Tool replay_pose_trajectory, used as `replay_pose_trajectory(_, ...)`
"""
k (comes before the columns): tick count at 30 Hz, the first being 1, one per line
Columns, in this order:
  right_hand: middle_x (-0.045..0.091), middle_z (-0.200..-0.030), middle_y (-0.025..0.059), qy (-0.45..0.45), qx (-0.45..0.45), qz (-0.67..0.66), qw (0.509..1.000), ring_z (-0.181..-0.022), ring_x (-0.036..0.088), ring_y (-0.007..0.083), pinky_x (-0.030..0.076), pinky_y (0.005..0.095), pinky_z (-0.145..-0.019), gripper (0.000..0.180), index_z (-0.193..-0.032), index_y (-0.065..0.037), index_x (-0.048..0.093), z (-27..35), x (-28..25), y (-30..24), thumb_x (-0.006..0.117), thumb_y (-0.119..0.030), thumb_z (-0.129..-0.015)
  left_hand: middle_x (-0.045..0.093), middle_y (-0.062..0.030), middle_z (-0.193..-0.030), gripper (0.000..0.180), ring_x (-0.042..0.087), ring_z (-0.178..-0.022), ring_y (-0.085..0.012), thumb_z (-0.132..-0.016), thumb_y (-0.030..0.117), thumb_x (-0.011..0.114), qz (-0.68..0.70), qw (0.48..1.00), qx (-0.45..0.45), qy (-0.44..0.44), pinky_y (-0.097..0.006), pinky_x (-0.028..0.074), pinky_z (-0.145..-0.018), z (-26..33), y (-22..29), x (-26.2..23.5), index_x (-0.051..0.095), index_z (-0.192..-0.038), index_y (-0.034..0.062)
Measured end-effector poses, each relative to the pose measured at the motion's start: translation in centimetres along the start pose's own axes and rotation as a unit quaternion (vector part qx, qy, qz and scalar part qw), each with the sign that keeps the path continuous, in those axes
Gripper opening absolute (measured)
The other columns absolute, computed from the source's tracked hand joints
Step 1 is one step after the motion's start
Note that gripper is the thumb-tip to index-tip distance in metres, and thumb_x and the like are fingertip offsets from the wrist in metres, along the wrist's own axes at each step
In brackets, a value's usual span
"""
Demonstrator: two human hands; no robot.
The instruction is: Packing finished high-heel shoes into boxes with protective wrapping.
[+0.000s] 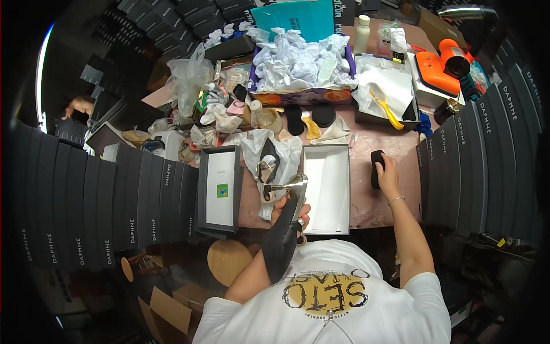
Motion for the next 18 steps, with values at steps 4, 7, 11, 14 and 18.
replay_pose_trajectory(4,0.056,-0.105,0.0170,-0.026,-0.037,-0.047,0.998,-0.099,0.057,0.0311,0.045,0.0354,-0.087,0.036,-0.120,-0.001,0.056,-0.5,0.5,-1.8,0.058,-0.010,-0.086,0.048,-0.0134,-0.085,0.027,0.061,-0.099,-0.0356,-0.091,0.028,0.057,-0.020,0.996,-0.040,-0.071,-0.040,0.062,-0.071,0.6,-2.3,1.4,0.053,-0.104,0.0049)
replay_pose_trajectory(7,0.057,-0.101,0.0140,-0.100,-0.011,-0.204,0.974,-0.093,0.058,0.0248,0.046,0.0318,-0.083,0.039,-0.123,-0.001,0.055,1.1,-3.2,-11.4,0.058,-0.006,-0.085,0.049,-0.0140,-0.084,0.035,0.063,-0.095,-0.0338,-0.089,0.030,0.059,-0.096,0.993,0.028,-0.063,-0.037,0.062,-0.067,1.4,-2.4,0.5,0.049,-0.107,0.0025)
replay_pose_trajectory(11,0.057,-0.095,0.0122,-0.158,-0.156,-0.278,0.935,-0.085,0.058,0.0226,0.048,0.0323,-0.076,0.040,-0.121,-0.002,0.057,6.0,-7.7,-23.3,0.061,-0.004,-0.081,0.055,-0.0125,-0.080,0.046,0.066,-0.085,-0.0290,-0.085,0.035,0.066,-0.206,0.975,0.084,0.001,-0.028,0.060,-0.059,2.3,-2.3,-0.4,0.048,-0.112,0.0010)
replay_pose_trajectory(14,0.056,-0.092,0.0125,-0.171,-0.250,-0.219,0.928,-0.077,0.059,0.0240,0.049,0.0309,-0.066,0.042,-0.119,0.000,0.058,9.1,-7.4,-28.0,0.066,0.000,-0.078,0.065,-0.0128,-0.094,0.050,0.067,-0.070,-0.0194,-0.081,0.033,0.071,-0.294,0.939,0.136,0.117,-0.028,0.058,-0.059,3.7,-3.0,2.3,0.052,-0.113,0.0002)
replay_pose_trajectory(18,0.056,-0.089,0.0126,-0.145,-0.292,-0.183,0.928,-0.071,0.058,0.0241,0.050,0.0316,-0.062,0.042,-0.117,0.001,0.058,11.5,-6.5,-29.6,0.064,0.005,-0.076,0.066,-0.0097,-0.094,0.033,0.067,-0.077,-0.0195,-0.079,0.026,0.072,-0.225,0.949,0.125,0.183,-0.028,0.058,-0.070,4.8,-2.5,2.2,0.060,-0.106,0.0091)
Point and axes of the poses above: each hand's wrist, its own z-axis away from the middle knuckle, its own x-axis out of the palm, y = z × x, the point moved 6 cm from there along -z, towards the middle knuckle
